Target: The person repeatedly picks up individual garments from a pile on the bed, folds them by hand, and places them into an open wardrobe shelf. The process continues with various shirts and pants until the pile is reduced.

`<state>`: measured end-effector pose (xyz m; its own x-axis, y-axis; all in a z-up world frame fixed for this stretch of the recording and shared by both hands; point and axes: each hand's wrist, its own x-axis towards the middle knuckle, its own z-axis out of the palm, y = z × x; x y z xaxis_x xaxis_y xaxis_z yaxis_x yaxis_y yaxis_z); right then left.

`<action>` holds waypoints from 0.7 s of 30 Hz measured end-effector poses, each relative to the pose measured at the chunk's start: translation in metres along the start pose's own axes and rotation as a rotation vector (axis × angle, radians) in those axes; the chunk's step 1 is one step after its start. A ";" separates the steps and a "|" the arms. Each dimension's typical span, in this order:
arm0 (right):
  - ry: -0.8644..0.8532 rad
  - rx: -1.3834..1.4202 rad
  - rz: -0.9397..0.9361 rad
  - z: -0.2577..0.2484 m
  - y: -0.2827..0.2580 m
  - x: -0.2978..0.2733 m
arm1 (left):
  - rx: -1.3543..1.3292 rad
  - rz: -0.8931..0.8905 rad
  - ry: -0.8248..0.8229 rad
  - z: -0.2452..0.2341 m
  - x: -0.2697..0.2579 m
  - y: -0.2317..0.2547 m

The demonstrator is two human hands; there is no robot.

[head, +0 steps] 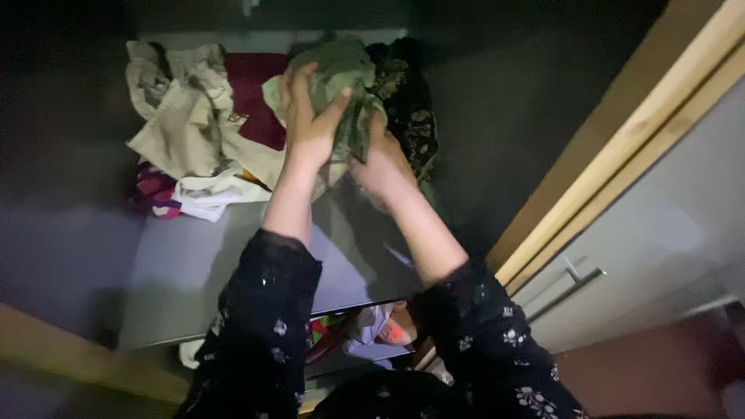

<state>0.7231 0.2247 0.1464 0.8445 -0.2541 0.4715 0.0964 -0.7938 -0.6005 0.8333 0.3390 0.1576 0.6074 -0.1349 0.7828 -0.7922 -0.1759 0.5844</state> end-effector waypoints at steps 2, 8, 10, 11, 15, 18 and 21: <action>0.140 0.099 -0.139 -0.008 -0.007 -0.021 | -0.064 0.051 0.008 -0.006 -0.018 0.032; 0.301 0.158 -0.182 -0.063 -0.032 -0.096 | -0.142 0.224 -0.002 -0.026 -0.070 0.114; 0.346 0.167 -0.193 -0.083 -0.034 -0.121 | -0.211 0.210 -0.029 -0.030 -0.087 0.134; 0.369 0.169 -0.200 -0.092 -0.035 -0.133 | -0.261 0.181 -0.038 -0.030 -0.095 0.143; 0.425 0.134 -0.192 -0.126 -0.028 -0.187 | -0.496 0.174 -0.065 -0.011 -0.135 0.179; 0.526 0.108 -0.205 -0.146 -0.016 -0.229 | -0.626 0.233 -0.138 0.007 -0.172 0.205; 0.601 0.000 -0.170 -0.177 0.000 -0.268 | -0.629 0.328 -0.224 0.025 -0.201 0.235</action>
<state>0.4035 0.1946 0.1342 0.3729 -0.3912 0.8414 0.2032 -0.8504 -0.4854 0.5266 0.3009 0.1321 0.2781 -0.2917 0.9152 -0.7782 0.4901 0.3927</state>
